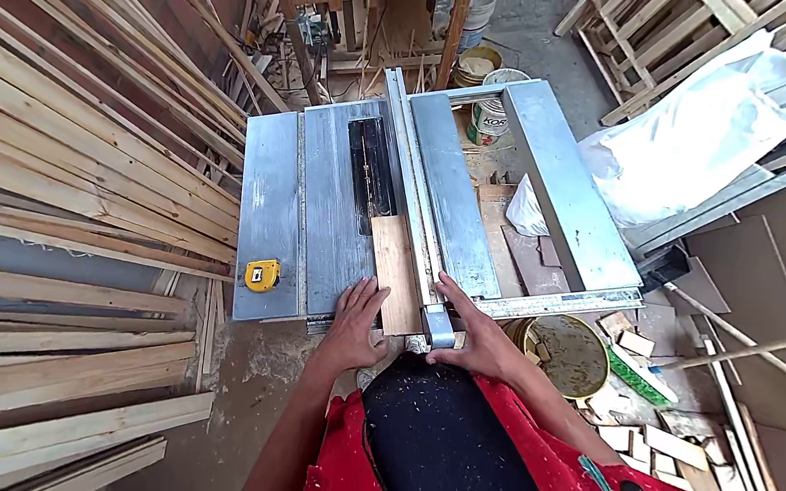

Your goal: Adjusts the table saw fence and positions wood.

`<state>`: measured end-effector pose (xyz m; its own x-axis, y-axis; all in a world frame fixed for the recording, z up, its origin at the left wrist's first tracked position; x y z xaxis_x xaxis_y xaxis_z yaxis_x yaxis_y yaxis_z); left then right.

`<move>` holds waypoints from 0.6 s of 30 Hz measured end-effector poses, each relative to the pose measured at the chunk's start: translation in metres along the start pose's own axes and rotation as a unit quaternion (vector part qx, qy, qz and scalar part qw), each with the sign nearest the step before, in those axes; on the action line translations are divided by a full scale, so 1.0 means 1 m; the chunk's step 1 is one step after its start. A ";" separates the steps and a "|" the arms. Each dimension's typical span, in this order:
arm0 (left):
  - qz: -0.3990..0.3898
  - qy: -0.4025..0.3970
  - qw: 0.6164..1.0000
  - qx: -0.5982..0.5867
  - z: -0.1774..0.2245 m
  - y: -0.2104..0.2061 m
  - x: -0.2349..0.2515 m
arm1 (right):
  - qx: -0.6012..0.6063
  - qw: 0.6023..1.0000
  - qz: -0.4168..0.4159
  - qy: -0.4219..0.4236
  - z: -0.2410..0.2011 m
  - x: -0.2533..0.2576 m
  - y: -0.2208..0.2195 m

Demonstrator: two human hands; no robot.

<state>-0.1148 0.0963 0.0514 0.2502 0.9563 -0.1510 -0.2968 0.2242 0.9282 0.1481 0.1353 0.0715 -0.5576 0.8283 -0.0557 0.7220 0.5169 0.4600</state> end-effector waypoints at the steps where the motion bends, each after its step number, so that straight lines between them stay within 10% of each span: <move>1: 0.001 -0.003 1.000 0.007 0.000 -0.001 0.000 | 0.001 1.000 -0.001 -0.004 0.000 0.000 0.000; 7: 0.155 -0.040 0.987 -0.019 -0.012 -0.002 0.010 | 0.000 1.000 -0.006 0.007 0.004 -0.001 0.001; 18: 0.171 0.086 0.982 0.003 -0.008 0.019 0.060 | 0.013 1.000 -0.018 -0.004 0.006 0.002 0.003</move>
<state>-0.1125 0.1591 0.0572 -0.0232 0.9932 0.1142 -0.3316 -0.1154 0.9363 0.1514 0.1396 0.0676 -0.5802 0.8106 -0.0798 0.7114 0.5520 0.4350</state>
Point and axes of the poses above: each hand's wrist, its own x-axis towards the middle knuckle, its own y-axis out of the back of the hand, z = x × y, the point moved 3 cm from there along x, towards the middle knuckle, and after that the axes turned 10 degrees about x, right-handed, at the moved point
